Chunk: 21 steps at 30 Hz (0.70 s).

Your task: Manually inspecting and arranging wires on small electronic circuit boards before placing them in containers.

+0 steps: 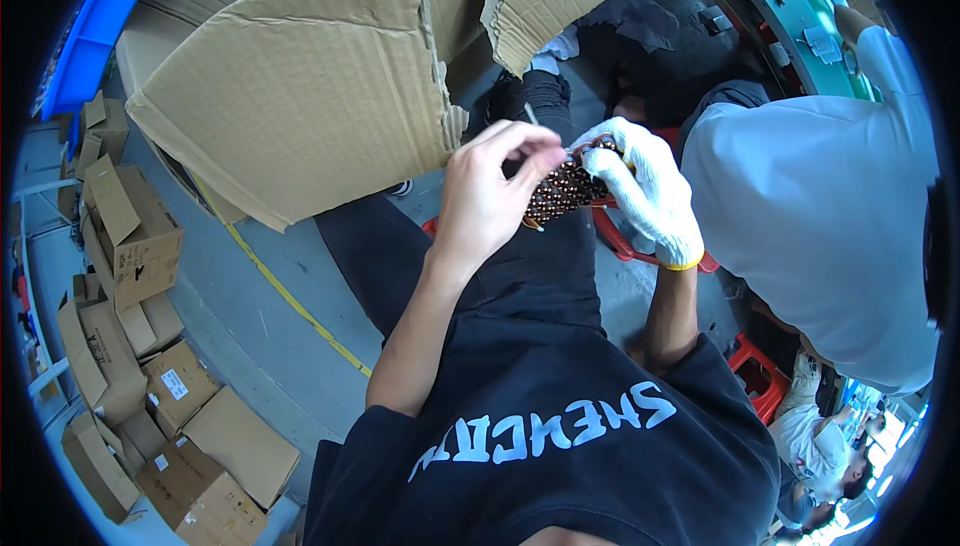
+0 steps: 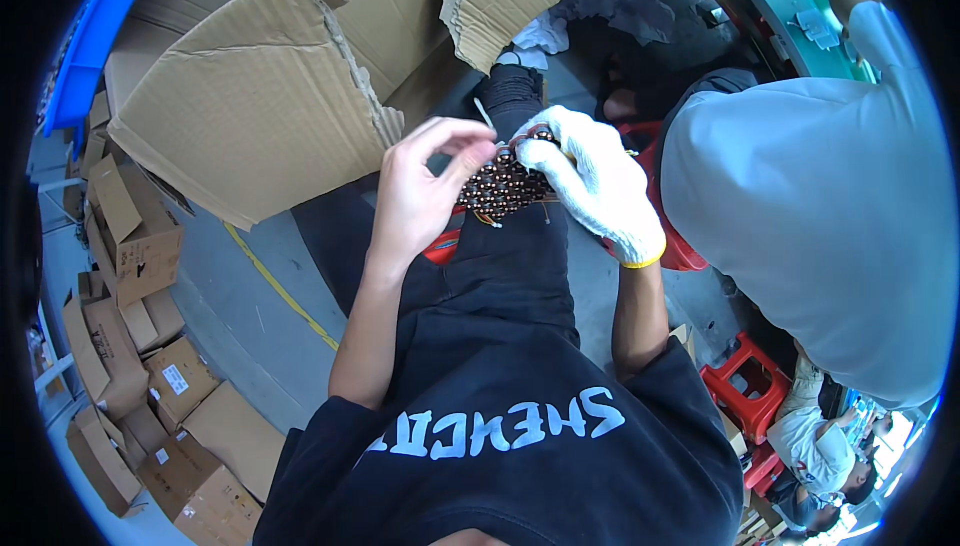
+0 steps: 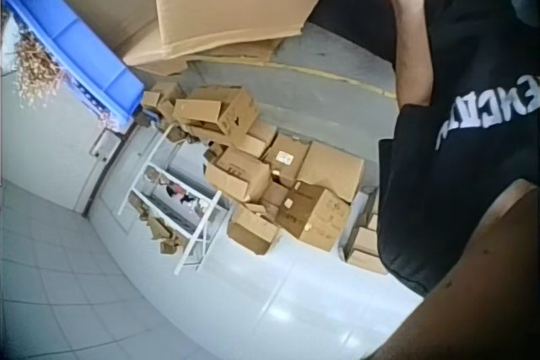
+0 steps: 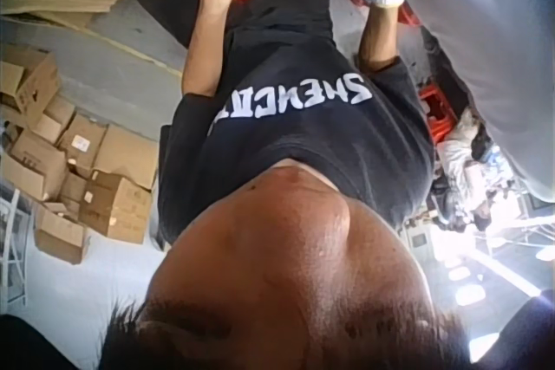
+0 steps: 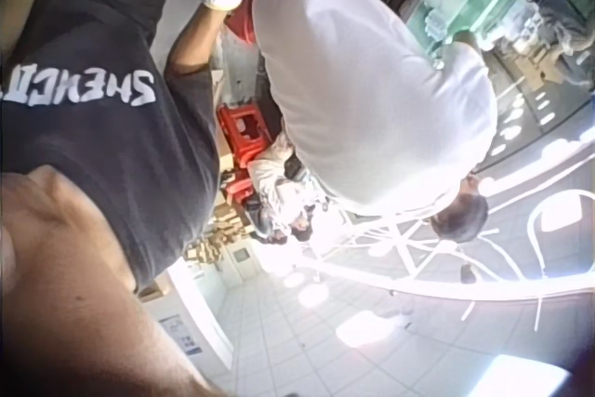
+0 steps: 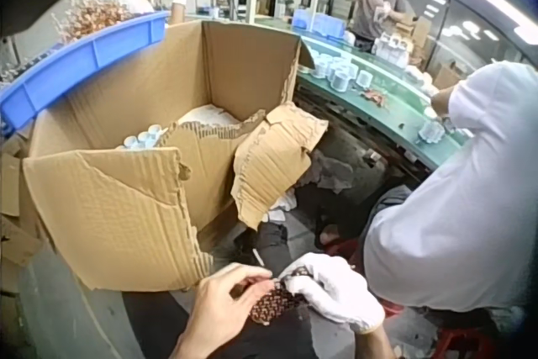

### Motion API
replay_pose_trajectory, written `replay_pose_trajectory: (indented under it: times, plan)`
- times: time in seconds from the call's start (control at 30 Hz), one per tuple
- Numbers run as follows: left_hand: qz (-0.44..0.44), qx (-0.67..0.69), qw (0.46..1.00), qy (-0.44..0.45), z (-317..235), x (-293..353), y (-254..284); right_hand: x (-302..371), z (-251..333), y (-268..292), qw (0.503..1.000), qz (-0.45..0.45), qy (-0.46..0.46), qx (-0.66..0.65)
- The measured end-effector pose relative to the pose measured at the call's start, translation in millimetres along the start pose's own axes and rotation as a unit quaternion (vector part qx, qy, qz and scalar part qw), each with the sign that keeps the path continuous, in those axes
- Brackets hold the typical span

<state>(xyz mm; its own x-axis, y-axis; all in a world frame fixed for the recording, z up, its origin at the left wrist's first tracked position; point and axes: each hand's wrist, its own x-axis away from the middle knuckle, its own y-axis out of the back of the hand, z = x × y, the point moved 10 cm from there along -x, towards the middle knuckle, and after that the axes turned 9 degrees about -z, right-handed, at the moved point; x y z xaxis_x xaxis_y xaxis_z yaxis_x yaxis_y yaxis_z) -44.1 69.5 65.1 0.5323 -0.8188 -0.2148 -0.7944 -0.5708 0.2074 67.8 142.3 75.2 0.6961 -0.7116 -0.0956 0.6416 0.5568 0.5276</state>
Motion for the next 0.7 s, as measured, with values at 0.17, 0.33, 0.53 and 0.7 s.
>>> replay_pose_trajectory:
  times: [0.17,0.33,0.53,0.7]
  plan:
    - [0.017,0.032,0.995,0.091,25.0,2.9,-4.7,0.7,-7.3,-8.8,0.995,0.011,-0.052,-0.087]
    - [-0.006,-0.059,0.998,0.033,20.9,2.6,-5.3,0.6,-12.8,-18.7,0.995,0.026,-0.081,-0.059]
    - [0.038,0.076,0.986,0.145,37.3,4.8,-16.8,-1.6,-8.9,-11.8,0.999,0.022,-0.020,-0.020]
    - [-0.041,0.078,0.992,0.090,48.8,-2.5,0.3,0.5,-27.1,1.5,0.992,-0.018,-0.074,-0.098]
